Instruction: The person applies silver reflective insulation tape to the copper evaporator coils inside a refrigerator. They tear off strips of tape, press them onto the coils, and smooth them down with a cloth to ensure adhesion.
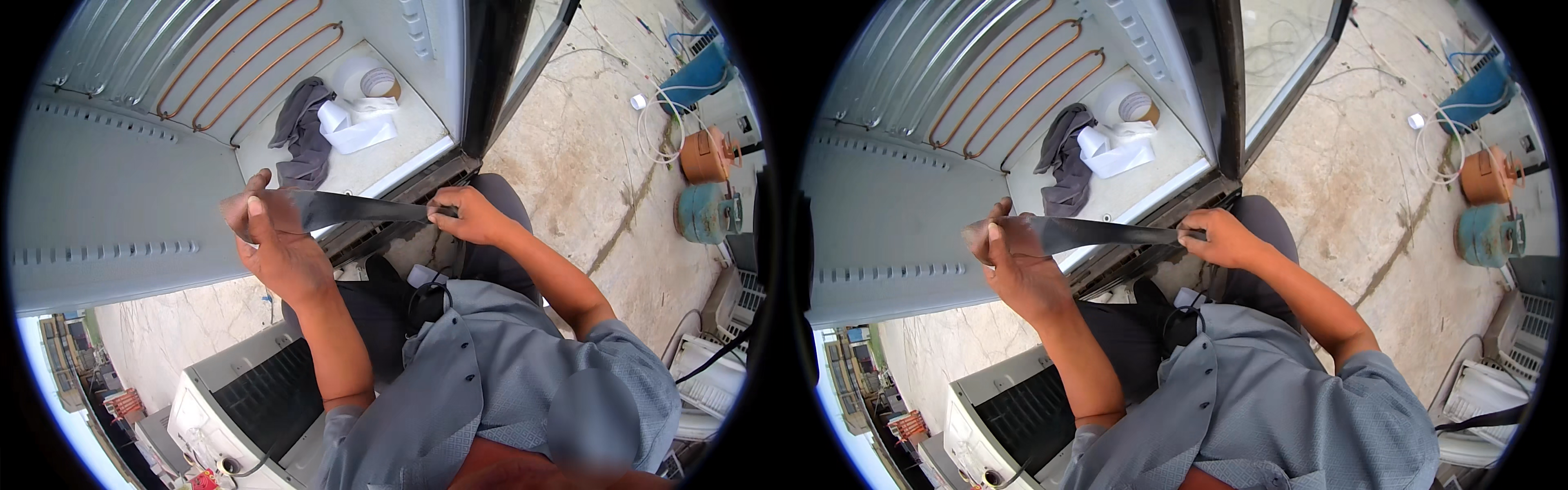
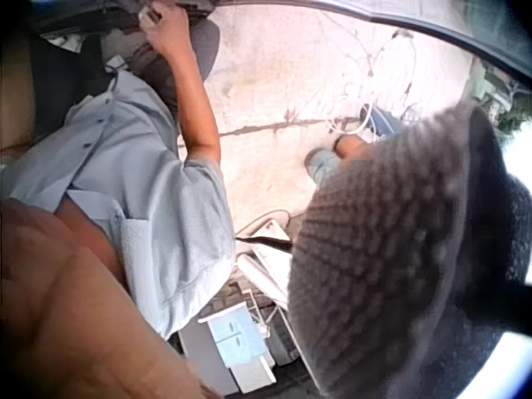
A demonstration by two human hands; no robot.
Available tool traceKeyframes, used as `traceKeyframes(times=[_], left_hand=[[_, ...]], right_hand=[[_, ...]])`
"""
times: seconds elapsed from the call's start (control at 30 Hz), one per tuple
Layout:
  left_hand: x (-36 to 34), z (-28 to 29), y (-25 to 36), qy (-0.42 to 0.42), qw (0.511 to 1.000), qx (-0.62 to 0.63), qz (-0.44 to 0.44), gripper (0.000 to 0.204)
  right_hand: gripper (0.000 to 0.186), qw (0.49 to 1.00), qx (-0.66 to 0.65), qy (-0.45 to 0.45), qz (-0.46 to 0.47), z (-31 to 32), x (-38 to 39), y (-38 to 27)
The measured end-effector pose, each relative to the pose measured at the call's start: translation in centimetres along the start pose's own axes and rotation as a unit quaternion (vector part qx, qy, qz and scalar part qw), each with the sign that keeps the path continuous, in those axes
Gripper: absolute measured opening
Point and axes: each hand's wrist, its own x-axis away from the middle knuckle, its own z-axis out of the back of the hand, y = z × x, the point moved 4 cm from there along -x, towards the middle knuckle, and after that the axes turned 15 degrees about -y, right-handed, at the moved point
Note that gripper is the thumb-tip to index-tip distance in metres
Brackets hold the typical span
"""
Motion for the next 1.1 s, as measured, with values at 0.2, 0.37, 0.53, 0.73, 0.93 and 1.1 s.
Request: traceKeyframes(times=[0.2, 0.37, 0.53, 0.73, 0.93, 1.1], left_hand=[[-4.2, 5.7, -1.0, 0.05, 0.994, 0.064, 0.069, 0.032], [-7.5, 11.1, -4.2, 0.062, 0.992, 0.068, 0.085, 0.045], [-12.2, 16.9, -8.7, 0.106, 0.98, 0.149, 0.074, 0.054], [-19.7, 20.9, -14.1, 0.192, 0.924, 0.323, 0.069, 0.024], [-25.6, 19.9, -17.2, 0.189, 0.896, 0.398, 0.061, 0.025], [-30.4, 22.2, -19.9, 0.195, 0.888, 0.416, 0.031, 0.039]], right_hand=[[0.017, 0.991, -0.072, 0.095, -0.067, 1.6, 2.2, 0.5], [0.016, 0.972, -0.164, 0.16, -0.051, 2.1, 0.6, -0.4], [0.02, 0.965, -0.085, 0.247, 0.036, 5.1, -6.6, -5.8], [0.024, 0.932, 0.026, 0.357, 0.054, 9.6, -17.6, -10.3], [0.035, 0.899, 0.184, 0.395, -0.053, 15.4, -25.4, -13.4], [0.038, 0.87, 0.274, 0.406, -0.061, 18.6, -31.6, -15.1]])
